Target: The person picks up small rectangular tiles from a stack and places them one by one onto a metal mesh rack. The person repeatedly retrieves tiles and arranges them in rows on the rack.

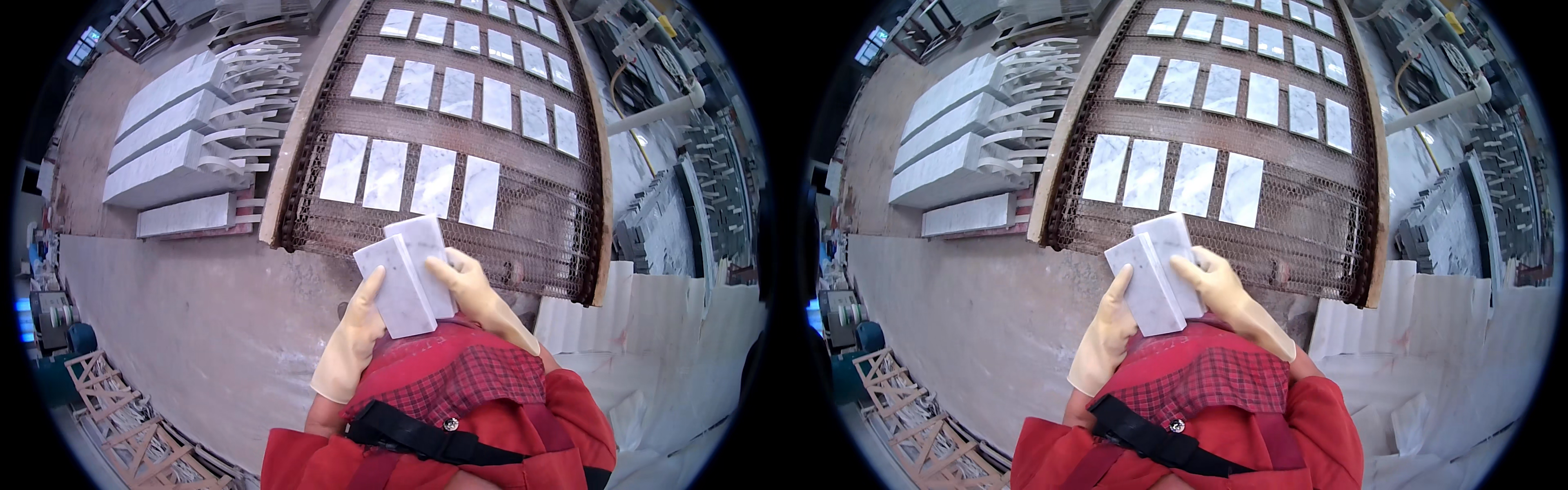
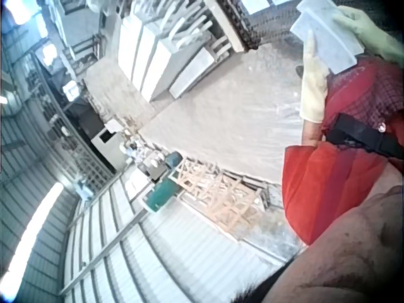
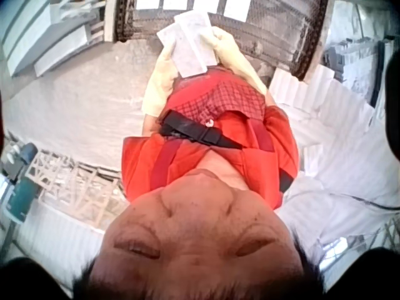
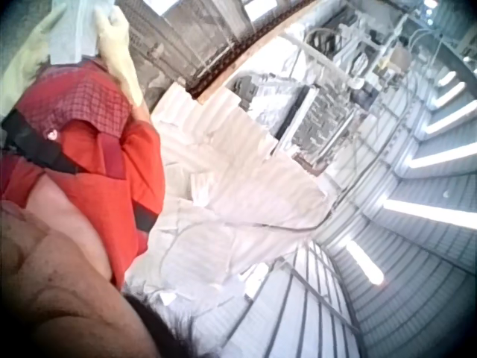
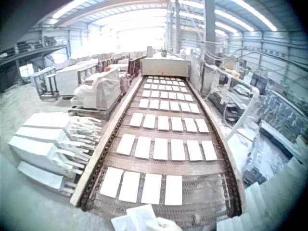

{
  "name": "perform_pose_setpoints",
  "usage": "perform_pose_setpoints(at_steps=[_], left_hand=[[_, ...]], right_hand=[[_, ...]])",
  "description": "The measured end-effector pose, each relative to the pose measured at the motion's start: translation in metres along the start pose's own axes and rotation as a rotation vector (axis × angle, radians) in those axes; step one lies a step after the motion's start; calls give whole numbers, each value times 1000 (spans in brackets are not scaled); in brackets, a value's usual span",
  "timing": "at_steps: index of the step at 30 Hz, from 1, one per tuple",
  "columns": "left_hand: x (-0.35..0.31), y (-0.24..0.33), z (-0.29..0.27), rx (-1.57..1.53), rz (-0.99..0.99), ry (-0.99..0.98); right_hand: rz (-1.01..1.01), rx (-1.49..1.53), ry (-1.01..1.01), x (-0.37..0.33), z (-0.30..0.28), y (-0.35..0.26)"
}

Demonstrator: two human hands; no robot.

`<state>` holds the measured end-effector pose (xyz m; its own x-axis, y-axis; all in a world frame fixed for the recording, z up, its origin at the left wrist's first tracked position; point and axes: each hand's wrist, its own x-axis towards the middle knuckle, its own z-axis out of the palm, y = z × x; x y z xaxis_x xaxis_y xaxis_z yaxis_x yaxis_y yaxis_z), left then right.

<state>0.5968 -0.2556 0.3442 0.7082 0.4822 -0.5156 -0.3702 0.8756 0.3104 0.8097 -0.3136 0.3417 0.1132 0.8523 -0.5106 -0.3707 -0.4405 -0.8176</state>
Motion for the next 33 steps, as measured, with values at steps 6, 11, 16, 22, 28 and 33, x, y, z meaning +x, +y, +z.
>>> perform_pose_setpoints(at_steps=[6,11,16,22,28,33], left_hand=[[15,-23,-52,-64,102,-12],[9,-23,-95,-205,105,2],[3,-27,-97,-169,147,78],[9,-27,-99,-107,171,122],[19,-27,-99,-99,143,106],[22,-28,-114,-91,158,93]], right_hand=[[-149,7,400,8,-58,-11],[-147,-316,697,49,-156,-24],[-100,-414,758,90,-215,-18],[-62,-465,878,101,-226,-9],[-23,-534,1000,87,-235,-15],[-16,-635,1053,59,-264,-24]])
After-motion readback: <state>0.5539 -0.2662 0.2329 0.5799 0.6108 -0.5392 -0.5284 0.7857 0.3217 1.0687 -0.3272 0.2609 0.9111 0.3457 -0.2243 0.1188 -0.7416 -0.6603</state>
